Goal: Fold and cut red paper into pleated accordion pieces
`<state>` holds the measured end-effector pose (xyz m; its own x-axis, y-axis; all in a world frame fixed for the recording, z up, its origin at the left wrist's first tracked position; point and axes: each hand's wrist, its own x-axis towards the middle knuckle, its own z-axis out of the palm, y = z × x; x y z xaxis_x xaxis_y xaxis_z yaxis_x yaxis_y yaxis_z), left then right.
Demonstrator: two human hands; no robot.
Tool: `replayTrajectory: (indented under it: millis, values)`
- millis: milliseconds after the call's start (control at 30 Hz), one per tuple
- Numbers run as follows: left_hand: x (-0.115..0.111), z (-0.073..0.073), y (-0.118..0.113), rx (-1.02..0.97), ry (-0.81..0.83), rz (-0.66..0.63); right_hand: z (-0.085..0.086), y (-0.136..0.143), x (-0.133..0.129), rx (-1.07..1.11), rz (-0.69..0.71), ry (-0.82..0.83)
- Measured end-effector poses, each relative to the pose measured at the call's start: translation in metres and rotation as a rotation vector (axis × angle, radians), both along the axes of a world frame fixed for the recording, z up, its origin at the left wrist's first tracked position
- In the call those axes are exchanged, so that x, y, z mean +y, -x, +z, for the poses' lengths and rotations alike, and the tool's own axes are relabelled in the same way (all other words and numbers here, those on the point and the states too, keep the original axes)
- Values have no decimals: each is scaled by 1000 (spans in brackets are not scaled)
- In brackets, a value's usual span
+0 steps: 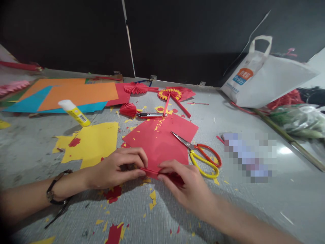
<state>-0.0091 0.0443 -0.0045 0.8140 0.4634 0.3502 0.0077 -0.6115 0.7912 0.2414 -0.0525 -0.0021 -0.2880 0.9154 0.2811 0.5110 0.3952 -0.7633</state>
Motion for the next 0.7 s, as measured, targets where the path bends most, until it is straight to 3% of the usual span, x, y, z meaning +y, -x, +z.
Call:
replayTrajectory:
  millis: [700]
  values:
    - [-1, 0, -1, -11, 11, 2, 1, 2, -1, 69, -17, 130]
